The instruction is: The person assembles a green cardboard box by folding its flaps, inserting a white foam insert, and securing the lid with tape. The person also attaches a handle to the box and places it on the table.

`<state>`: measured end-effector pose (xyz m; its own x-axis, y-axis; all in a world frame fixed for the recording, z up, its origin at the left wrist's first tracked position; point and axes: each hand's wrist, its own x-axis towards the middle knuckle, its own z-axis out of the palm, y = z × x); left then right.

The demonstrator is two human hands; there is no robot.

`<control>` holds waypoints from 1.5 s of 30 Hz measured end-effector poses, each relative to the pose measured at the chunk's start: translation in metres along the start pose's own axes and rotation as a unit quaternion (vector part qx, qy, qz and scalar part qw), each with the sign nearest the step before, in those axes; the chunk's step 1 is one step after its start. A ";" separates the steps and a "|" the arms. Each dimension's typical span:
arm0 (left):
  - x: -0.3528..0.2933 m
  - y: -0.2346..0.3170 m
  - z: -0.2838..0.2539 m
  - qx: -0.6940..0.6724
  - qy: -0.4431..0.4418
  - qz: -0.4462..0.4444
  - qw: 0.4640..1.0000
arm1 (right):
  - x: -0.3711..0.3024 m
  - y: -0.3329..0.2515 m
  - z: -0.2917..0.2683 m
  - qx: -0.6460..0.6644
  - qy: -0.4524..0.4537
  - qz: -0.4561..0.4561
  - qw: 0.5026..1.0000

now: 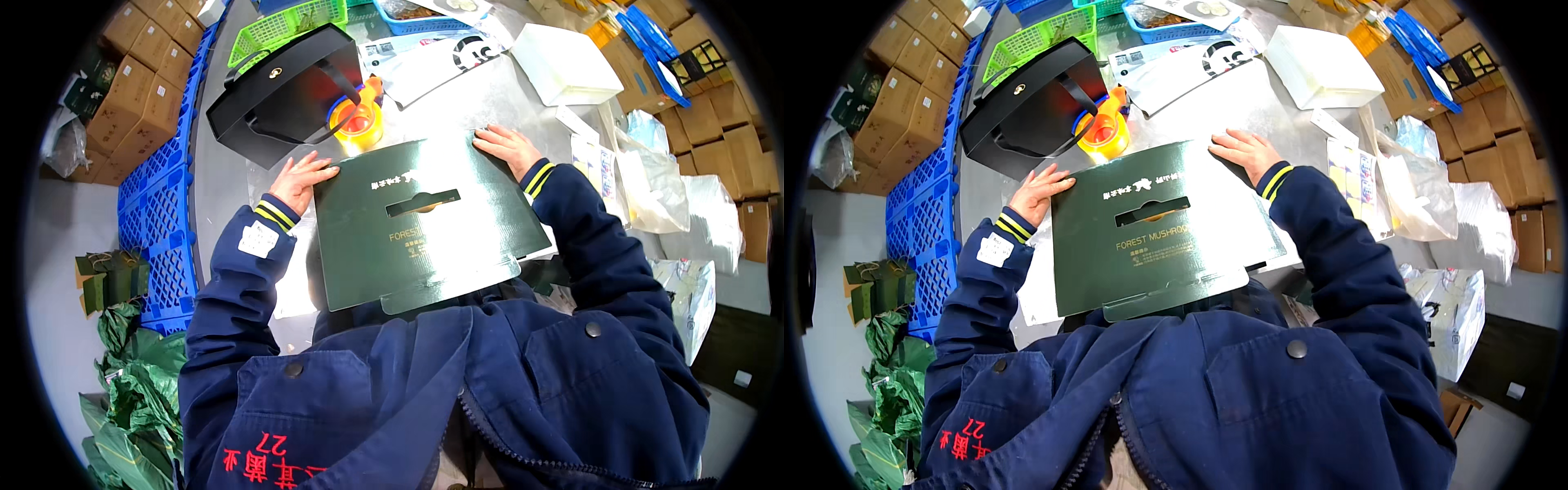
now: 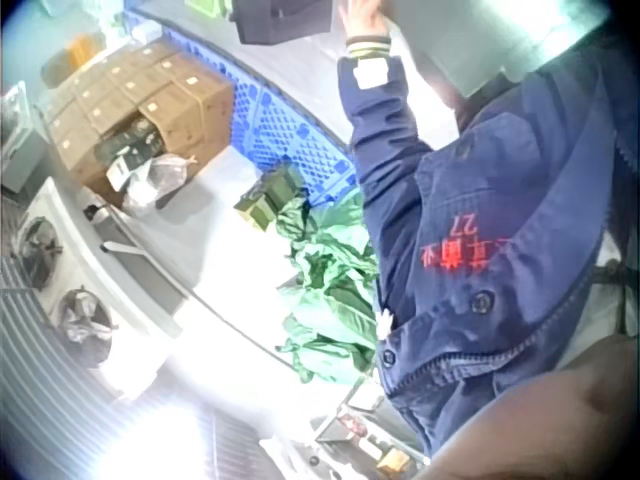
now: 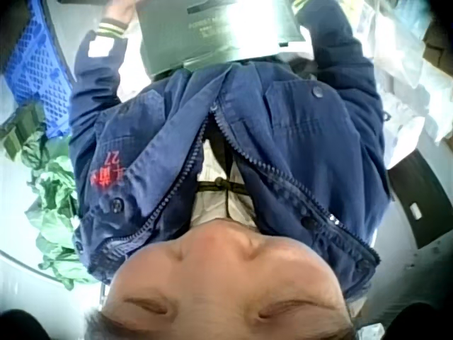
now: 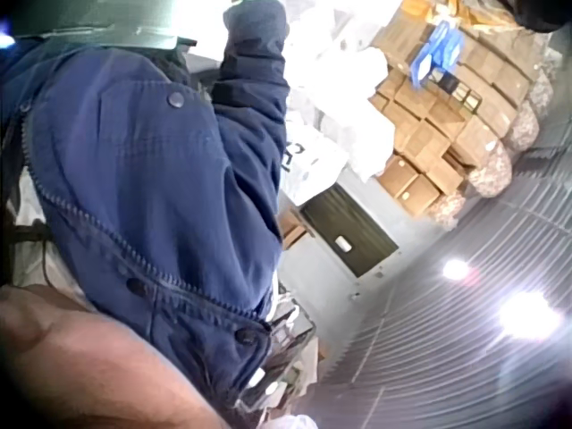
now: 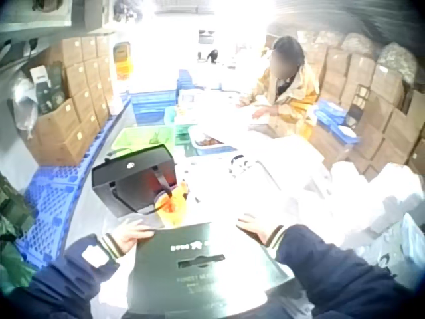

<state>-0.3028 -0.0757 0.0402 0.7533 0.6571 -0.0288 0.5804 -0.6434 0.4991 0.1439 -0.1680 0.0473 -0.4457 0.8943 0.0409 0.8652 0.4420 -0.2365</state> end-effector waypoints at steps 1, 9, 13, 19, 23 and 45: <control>0.003 0.008 -0.009 0.025 -0.021 0.001 0.999 | 0.000 -0.006 -0.007 -0.067 -0.028 0.008 0.997; 0.028 0.109 0.037 0.241 0.006 -0.011 0.970 | -0.002 -0.017 -0.004 -0.080 -0.047 0.066 0.994; 0.032 0.110 0.045 0.240 0.005 0.009 0.971 | -0.023 -0.026 0.007 -0.056 0.033 0.107 0.992; 0.027 0.117 0.040 0.240 0.018 -0.003 0.971 | -0.133 -0.187 0.017 0.425 0.461 0.417 0.658; 0.029 0.119 0.040 0.239 0.052 0.007 0.970 | -0.104 -0.272 0.054 0.658 0.336 0.439 0.511; 0.205 0.166 0.065 0.080 -0.164 0.462 0.868 | -0.073 -0.150 0.050 0.531 0.336 0.454 0.631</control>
<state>-0.0324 -0.0732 0.0606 0.9523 -0.2990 0.0610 -0.3026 -0.8996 0.3148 0.0355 -0.3033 0.0312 0.6303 0.7306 -0.2627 -0.1079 -0.2526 -0.9615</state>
